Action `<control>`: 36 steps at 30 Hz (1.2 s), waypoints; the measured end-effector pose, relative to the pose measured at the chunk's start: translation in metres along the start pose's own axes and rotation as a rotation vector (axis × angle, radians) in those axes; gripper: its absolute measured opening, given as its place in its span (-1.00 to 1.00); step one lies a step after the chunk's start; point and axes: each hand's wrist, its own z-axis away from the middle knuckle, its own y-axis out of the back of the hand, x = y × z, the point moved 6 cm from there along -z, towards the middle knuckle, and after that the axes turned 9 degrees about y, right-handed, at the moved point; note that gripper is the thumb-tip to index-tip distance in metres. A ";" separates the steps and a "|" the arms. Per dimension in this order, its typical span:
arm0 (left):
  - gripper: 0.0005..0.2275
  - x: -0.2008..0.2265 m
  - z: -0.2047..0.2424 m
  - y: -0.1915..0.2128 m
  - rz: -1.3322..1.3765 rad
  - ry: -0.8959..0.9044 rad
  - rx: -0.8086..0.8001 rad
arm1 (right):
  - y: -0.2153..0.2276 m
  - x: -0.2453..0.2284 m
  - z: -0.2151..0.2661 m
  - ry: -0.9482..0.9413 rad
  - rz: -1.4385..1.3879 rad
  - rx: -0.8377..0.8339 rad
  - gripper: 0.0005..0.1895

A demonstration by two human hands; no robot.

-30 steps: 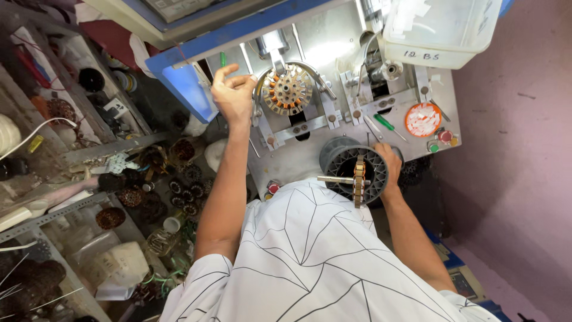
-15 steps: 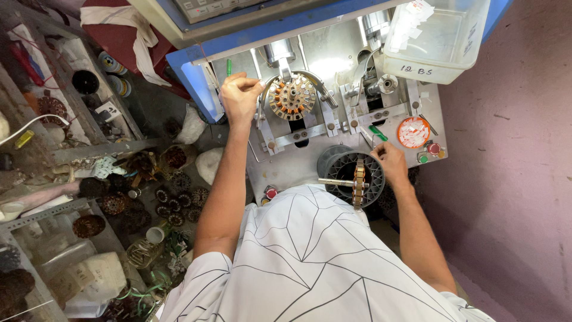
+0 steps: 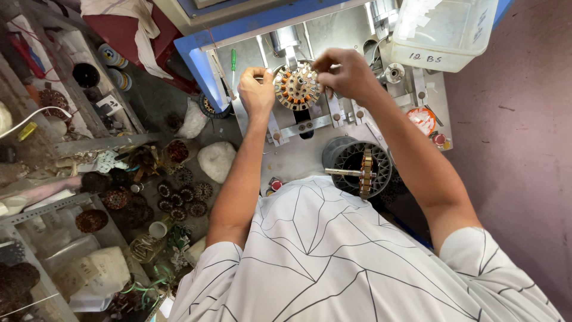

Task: The person threads a thin wire through slots in a rotating stator assembly mounted on a machine, then uses a green-handled tool to press or secure the wire into place. The person repeats this threading and securing process across multiple slots on the stator.

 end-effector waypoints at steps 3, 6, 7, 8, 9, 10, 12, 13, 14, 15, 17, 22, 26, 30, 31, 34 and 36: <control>-0.86 0.003 0.002 0.000 -0.022 0.019 0.013 | -0.025 0.029 -0.055 -0.099 -0.119 0.090 -0.79; -0.85 0.005 0.003 0.002 -0.007 0.000 0.017 | -0.038 0.050 -0.091 -0.089 -0.220 0.225 -0.77; -0.84 0.006 0.003 0.002 0.009 -0.010 0.014 | -0.041 0.054 -0.098 -0.069 -0.280 0.272 -0.76; -0.84 0.006 0.002 0.002 0.006 -0.010 0.014 | -0.043 0.057 -0.103 -0.072 -0.245 0.318 -0.74; -0.85 0.006 0.002 0.002 0.003 -0.010 0.014 | -0.045 0.060 -0.108 -0.074 -0.210 0.364 -0.73; -0.85 0.006 0.002 0.002 0.000 -0.009 0.014 | -0.046 0.062 -0.109 -0.079 -0.175 0.410 -0.71; -0.85 0.006 0.003 0.002 0.000 0.013 0.002 | -0.051 0.062 -0.112 -0.051 -0.150 0.405 -0.71; -0.85 0.006 0.002 0.002 0.000 0.023 -0.005 | -0.053 0.061 -0.112 -0.037 -0.138 0.404 -0.71; -0.85 0.006 0.002 0.002 -0.004 0.030 -0.009 | -0.053 0.060 -0.112 -0.024 -0.130 0.406 -0.70; -0.85 0.007 0.003 0.001 -0.008 0.036 -0.013 | -0.053 0.059 -0.111 -0.010 -0.122 0.407 -0.70; -0.85 0.007 0.004 0.001 -0.012 0.043 -0.020 | -0.054 0.059 -0.109 -0.015 -0.116 0.408 -0.69; -0.86 0.009 0.003 0.002 -0.023 0.021 -0.012 | -0.055 0.062 -0.111 -0.053 -0.148 0.378 -0.66; -0.85 0.007 0.003 0.001 -0.019 0.012 -0.012 | -0.054 0.064 -0.111 -0.035 -0.150 0.402 -0.67; -0.85 0.004 0.001 -0.001 -0.022 0.013 -0.011 | -0.056 0.066 -0.113 -0.057 -0.167 0.357 -0.67; -0.85 0.003 0.000 -0.002 -0.026 0.018 -0.010 | -0.057 0.066 -0.114 -0.071 -0.173 0.344 -0.67; -0.85 0.002 0.000 -0.003 -0.010 -0.007 -0.007 | -0.059 0.070 -0.117 -0.143 -0.196 0.314 -0.72; -0.84 -0.001 -0.001 -0.004 0.029 0.009 -0.026 | -0.060 0.072 -0.119 -0.152 -0.234 0.278 -0.74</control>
